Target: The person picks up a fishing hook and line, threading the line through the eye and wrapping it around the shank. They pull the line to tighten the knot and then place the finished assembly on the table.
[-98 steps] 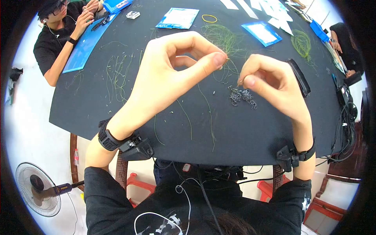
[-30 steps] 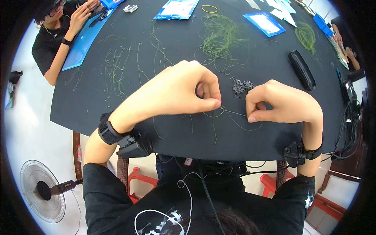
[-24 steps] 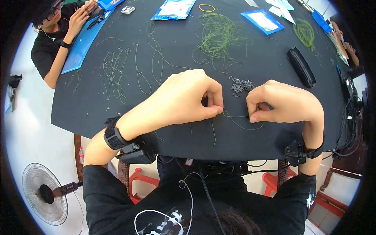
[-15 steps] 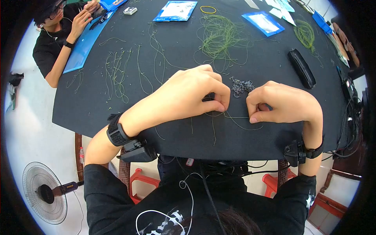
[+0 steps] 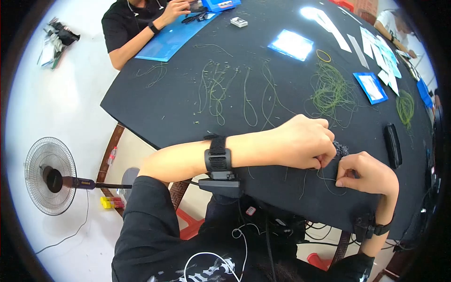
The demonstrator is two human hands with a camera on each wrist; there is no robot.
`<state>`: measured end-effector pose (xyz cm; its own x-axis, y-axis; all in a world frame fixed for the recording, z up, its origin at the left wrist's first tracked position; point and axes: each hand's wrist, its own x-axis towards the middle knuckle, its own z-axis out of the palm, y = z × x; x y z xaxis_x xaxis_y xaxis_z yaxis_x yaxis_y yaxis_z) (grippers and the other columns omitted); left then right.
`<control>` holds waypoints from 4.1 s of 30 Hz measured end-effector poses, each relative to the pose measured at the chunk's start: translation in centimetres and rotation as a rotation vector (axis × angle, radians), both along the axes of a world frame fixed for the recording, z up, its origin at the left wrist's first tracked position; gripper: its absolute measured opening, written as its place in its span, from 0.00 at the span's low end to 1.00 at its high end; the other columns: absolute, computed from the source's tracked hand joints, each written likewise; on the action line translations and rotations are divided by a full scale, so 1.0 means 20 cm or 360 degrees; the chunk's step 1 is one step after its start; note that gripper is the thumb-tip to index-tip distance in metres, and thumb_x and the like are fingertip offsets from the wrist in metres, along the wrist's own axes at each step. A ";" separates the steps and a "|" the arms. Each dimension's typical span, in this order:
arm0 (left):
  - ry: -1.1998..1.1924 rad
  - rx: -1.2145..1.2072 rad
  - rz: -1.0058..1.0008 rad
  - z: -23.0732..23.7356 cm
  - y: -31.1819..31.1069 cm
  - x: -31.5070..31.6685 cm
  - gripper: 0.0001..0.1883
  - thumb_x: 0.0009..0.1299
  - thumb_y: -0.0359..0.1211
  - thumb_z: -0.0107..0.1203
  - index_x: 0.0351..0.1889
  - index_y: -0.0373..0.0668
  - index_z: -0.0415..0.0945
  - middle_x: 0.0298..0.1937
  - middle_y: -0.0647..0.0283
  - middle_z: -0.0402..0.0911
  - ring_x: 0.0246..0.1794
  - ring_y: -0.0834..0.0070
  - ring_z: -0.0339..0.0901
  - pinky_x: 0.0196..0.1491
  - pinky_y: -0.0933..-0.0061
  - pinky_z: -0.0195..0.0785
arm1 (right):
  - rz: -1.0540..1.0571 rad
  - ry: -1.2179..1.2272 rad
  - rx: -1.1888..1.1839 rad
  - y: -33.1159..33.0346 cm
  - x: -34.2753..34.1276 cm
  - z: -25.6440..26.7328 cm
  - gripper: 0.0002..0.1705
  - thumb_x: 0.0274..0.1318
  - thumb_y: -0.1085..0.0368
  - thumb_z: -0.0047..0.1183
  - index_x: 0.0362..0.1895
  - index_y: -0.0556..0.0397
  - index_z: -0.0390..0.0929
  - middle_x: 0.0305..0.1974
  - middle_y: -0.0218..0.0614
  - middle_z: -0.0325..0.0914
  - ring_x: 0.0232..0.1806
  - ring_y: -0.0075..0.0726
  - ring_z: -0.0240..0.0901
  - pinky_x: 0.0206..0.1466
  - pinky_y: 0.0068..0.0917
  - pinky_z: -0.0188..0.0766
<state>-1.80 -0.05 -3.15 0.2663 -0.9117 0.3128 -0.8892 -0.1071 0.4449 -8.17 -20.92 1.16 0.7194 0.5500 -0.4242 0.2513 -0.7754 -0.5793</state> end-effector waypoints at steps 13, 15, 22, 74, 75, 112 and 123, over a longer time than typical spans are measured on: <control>-0.0068 0.0000 0.0008 0.01 -0.02 -0.04 0.03 0.52 0.33 0.60 0.20 0.48 0.76 0.25 0.72 0.74 0.36 0.73 0.71 0.30 0.70 0.68 | -0.0011 -0.0001 0.0007 0.00 -0.02 0.02 0.08 0.41 0.67 0.61 0.24 0.58 0.76 0.18 0.37 0.73 0.20 0.33 0.72 0.25 0.27 0.66; -0.0064 0.0025 0.0024 0.01 -0.02 -0.03 0.03 0.52 0.33 0.60 0.20 0.49 0.76 0.25 0.71 0.74 0.36 0.73 0.71 0.30 0.71 0.68 | -0.0009 -0.0004 0.0007 -0.01 -0.02 0.01 0.08 0.41 0.67 0.61 0.24 0.58 0.76 0.18 0.37 0.73 0.20 0.33 0.72 0.25 0.27 0.66; -0.0067 0.0033 -0.0013 0.03 0.01 -0.03 0.03 0.51 0.33 0.60 0.21 0.49 0.77 0.24 0.72 0.74 0.36 0.73 0.71 0.31 0.71 0.68 | 0.0041 -0.0036 0.0053 -0.01 -0.02 0.00 0.08 0.42 0.67 0.61 0.24 0.58 0.76 0.18 0.37 0.73 0.20 0.32 0.71 0.25 0.26 0.65; -0.0006 0.0248 -0.0023 0.05 0.02 0.01 0.05 0.51 0.30 0.62 0.24 0.46 0.76 0.26 0.71 0.75 0.30 0.73 0.73 0.30 0.72 0.67 | -0.0036 0.0059 0.0161 -0.03 0.03 -0.08 0.06 0.45 0.66 0.58 0.25 0.57 0.80 0.19 0.33 0.75 0.20 0.27 0.69 0.26 0.23 0.65; -0.0011 0.0243 -0.0026 0.06 0.02 0.01 0.05 0.51 0.30 0.62 0.24 0.46 0.76 0.26 0.71 0.75 0.30 0.73 0.73 0.30 0.72 0.67 | -0.0040 0.0054 0.0157 -0.03 0.03 -0.08 0.06 0.45 0.66 0.58 0.25 0.57 0.80 0.19 0.33 0.75 0.20 0.27 0.69 0.26 0.23 0.65; 0.0065 0.0318 -0.0259 0.04 0.05 0.08 0.05 0.50 0.31 0.62 0.24 0.46 0.77 0.28 0.71 0.74 0.35 0.72 0.71 0.35 0.72 0.68 | -0.0012 0.0041 0.0162 -0.01 0.04 -0.09 0.07 0.47 0.66 0.58 0.25 0.57 0.79 0.17 0.33 0.74 0.19 0.28 0.70 0.25 0.23 0.65; 0.0086 0.0432 -0.0283 0.04 0.08 0.07 0.08 0.53 0.29 0.60 0.27 0.42 0.72 0.29 0.66 0.70 0.37 0.67 0.68 0.41 0.69 0.65 | -0.0015 0.0058 0.0156 -0.01 0.04 -0.08 0.06 0.47 0.66 0.57 0.25 0.57 0.79 0.18 0.33 0.76 0.19 0.26 0.71 0.25 0.22 0.65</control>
